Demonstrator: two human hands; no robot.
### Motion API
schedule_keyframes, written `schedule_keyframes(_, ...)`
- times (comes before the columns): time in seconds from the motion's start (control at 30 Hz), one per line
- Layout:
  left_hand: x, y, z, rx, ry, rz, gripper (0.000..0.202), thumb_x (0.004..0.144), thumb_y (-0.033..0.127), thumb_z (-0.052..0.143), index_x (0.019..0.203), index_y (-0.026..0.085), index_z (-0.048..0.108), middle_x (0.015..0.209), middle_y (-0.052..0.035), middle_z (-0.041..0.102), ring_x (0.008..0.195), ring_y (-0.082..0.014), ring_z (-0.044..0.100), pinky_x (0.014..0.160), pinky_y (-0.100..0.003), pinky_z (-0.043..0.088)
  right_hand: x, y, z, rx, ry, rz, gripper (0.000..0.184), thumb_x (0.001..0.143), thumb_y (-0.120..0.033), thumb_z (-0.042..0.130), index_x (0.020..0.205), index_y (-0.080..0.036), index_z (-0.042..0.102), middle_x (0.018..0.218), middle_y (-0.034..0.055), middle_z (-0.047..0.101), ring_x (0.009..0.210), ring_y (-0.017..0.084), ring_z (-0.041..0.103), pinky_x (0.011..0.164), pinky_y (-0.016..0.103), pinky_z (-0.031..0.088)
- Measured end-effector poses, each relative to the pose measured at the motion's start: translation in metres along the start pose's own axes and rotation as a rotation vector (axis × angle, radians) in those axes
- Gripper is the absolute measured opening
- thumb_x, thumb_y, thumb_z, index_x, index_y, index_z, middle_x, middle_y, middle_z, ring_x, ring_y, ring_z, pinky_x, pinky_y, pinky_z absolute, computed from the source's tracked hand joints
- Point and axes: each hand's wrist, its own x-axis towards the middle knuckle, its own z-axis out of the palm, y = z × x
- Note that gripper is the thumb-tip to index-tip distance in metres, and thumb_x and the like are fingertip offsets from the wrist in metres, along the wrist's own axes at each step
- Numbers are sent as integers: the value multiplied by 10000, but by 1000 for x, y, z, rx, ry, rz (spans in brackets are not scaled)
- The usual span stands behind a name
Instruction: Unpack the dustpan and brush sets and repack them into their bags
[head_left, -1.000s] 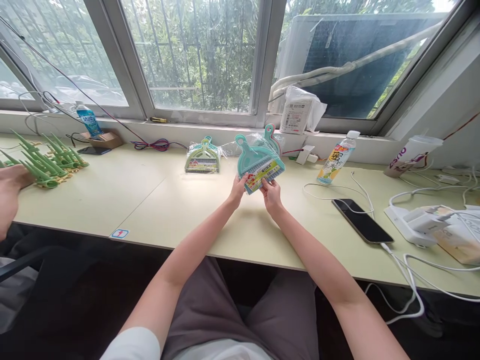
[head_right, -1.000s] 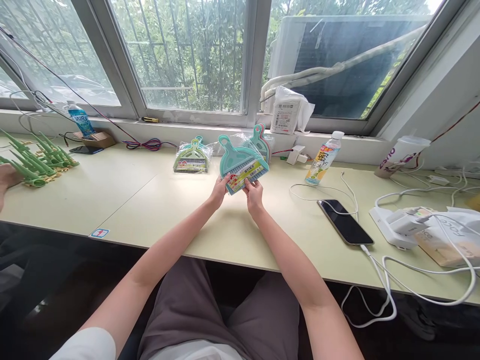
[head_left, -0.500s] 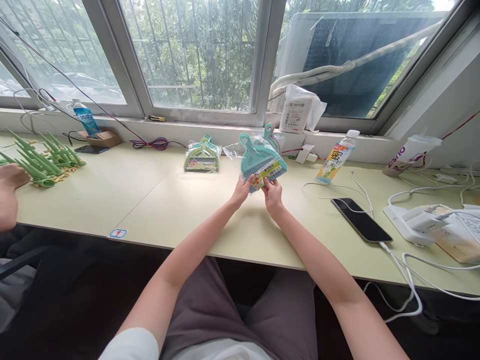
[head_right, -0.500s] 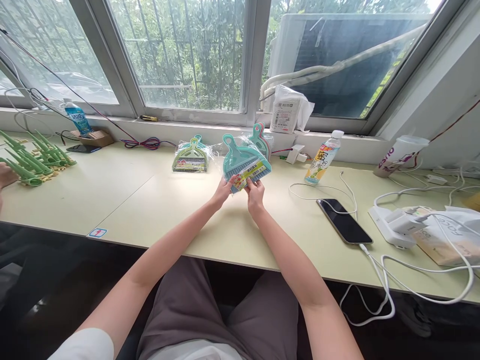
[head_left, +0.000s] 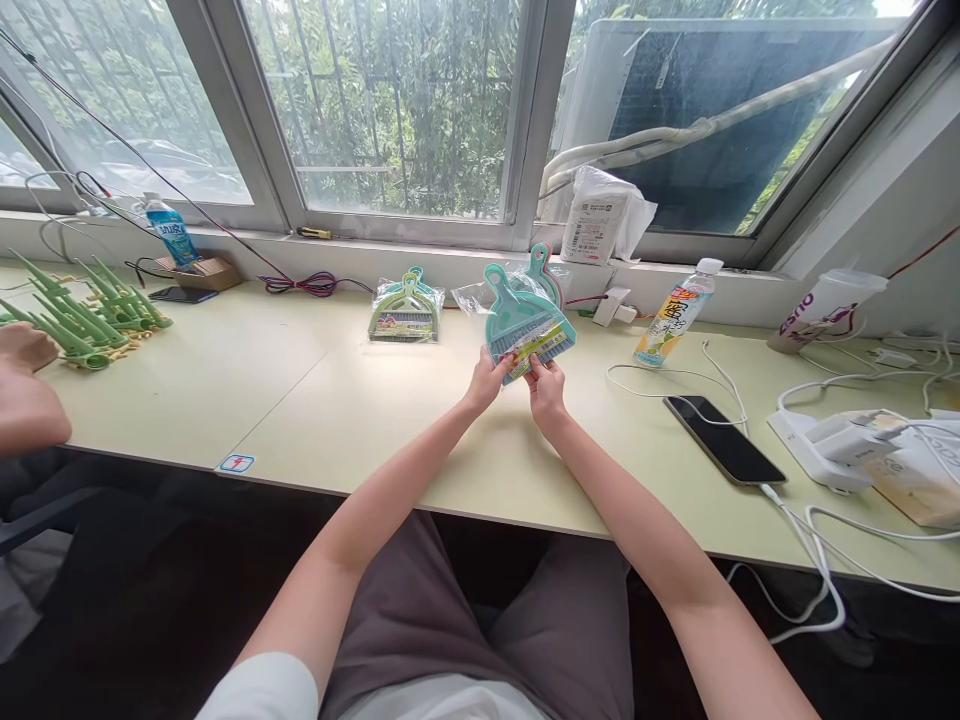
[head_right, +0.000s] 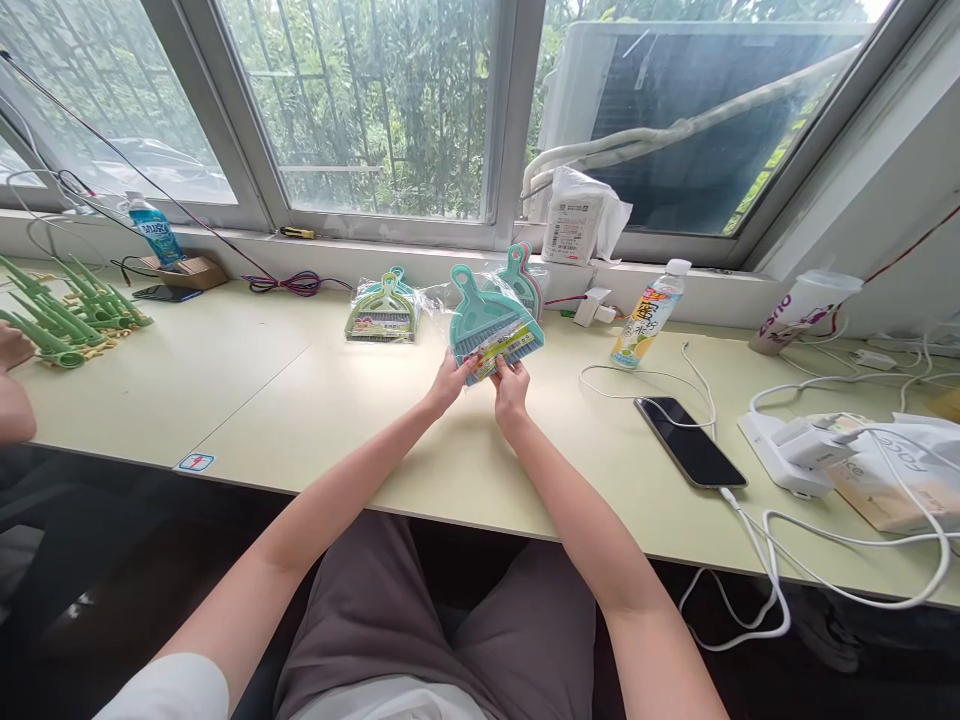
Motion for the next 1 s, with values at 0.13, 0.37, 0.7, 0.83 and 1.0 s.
schedule_keyframes(0.13, 0, 3, -2, 125, 43, 21, 406, 772, 382, 678, 1077, 182, 501, 1111, -102, 635, 1084, -248, 579, 932, -374, 450, -1, 0, 2, -2, -33, 23, 268, 690, -243, 723, 927, -183, 611, 1057, 61, 688, 1051, 210, 647, 944, 369, 551)
schedule_keyframes(0.37, -2, 11, -2, 77, 121, 66, 353, 824, 433, 594, 1077, 202, 505, 1103, -83, 644, 1052, -222, 599, 887, -341, 477, -5, -4, 7, 15, -151, 41, 265, 700, -200, 697, 943, -189, 593, 1000, 41, 700, 996, 190, 672, 931, 339, 555)
schedule_keyframes(0.7, -3, 5, 1, 148, 92, 24, 324, 773, 342, 630, 1034, 196, 506, 1058, -85, 653, 1063, -230, 588, 921, -360, 455, -3, 1, 6, -3, 7, 53, 144, 759, -210, 616, 895, -196, 573, 922, 28, 709, 937, 172, 684, 853, 324, 584)
schedule_keyframes(0.83, -3, 10, 0, 125, 120, 50, 316, 783, 330, 603, 1055, 206, 501, 1065, -81, 642, 1043, -224, 594, 903, -354, 463, -2, -2, 6, 8, -106, 74, 177, 719, -164, 639, 880, -198, 575, 904, 14, 713, 917, 159, 686, 869, 304, 575)
schedule_keyframes(1.0, -3, 18, -1, 142, 123, 74, 318, 800, 305, 570, 1090, 197, 498, 1050, -81, 648, 1037, -225, 595, 898, -348, 464, -5, -5, 7, -22, -221, 93, 329, 678, -215, 736, 960, -208, 567, 983, 15, 707, 952, 170, 683, 873, 309, 574)
